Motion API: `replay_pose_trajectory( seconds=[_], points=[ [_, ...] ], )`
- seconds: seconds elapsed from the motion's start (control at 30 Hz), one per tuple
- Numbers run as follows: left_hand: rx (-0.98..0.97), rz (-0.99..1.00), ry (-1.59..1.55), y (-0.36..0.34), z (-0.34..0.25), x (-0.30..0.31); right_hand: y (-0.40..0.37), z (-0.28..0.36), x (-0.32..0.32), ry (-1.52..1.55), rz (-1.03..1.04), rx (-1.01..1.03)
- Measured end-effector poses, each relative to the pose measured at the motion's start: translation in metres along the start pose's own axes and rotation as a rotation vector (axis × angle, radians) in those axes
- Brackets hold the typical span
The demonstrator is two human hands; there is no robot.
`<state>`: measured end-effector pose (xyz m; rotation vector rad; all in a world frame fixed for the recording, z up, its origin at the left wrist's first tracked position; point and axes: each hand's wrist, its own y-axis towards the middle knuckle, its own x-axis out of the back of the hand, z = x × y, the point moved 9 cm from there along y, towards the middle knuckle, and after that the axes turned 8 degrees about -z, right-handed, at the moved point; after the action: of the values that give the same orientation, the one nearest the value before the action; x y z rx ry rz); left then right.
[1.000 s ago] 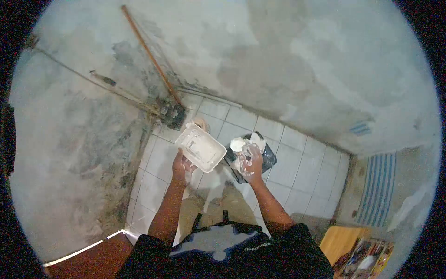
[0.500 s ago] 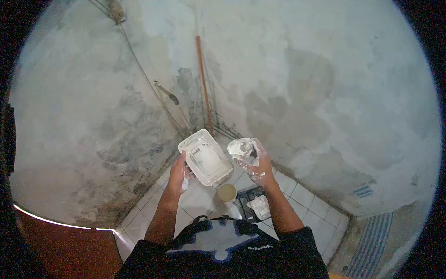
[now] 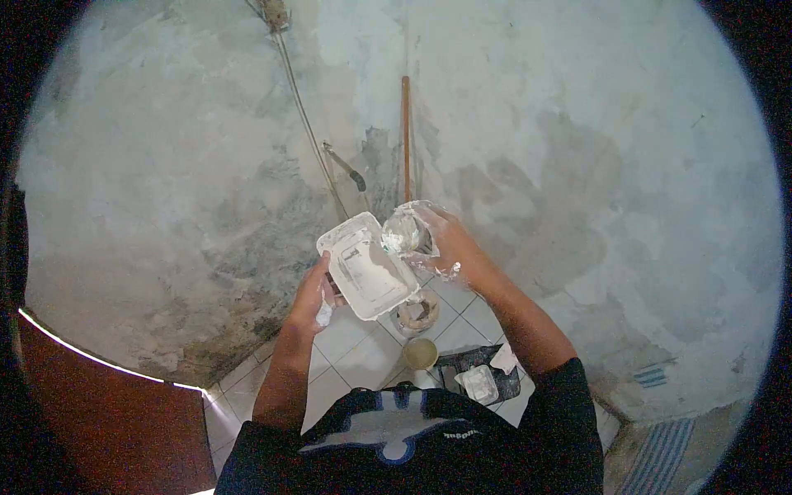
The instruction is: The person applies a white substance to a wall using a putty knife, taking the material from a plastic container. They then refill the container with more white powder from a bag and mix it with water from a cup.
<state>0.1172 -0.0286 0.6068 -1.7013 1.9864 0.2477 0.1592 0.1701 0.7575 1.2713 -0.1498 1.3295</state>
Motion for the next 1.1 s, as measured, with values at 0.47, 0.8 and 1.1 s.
replay_pose_trajectory(
  seconds=[0.47,0.8,1.1],
  points=[
    [0.023,-0.028,0.040,-0.016,-0.010,-0.006,0.017,0.051,-0.053,-0.436,0.210,0.498],
    [0.055,-0.014,-0.016,-0.003,0.005,0.005,0.013,0.074,-0.053,-0.549,0.269,0.682],
    [0.079,0.028,-0.047,0.001,0.009,0.008,-0.007,0.056,-0.079,-0.642,0.336,0.658]
  ],
)
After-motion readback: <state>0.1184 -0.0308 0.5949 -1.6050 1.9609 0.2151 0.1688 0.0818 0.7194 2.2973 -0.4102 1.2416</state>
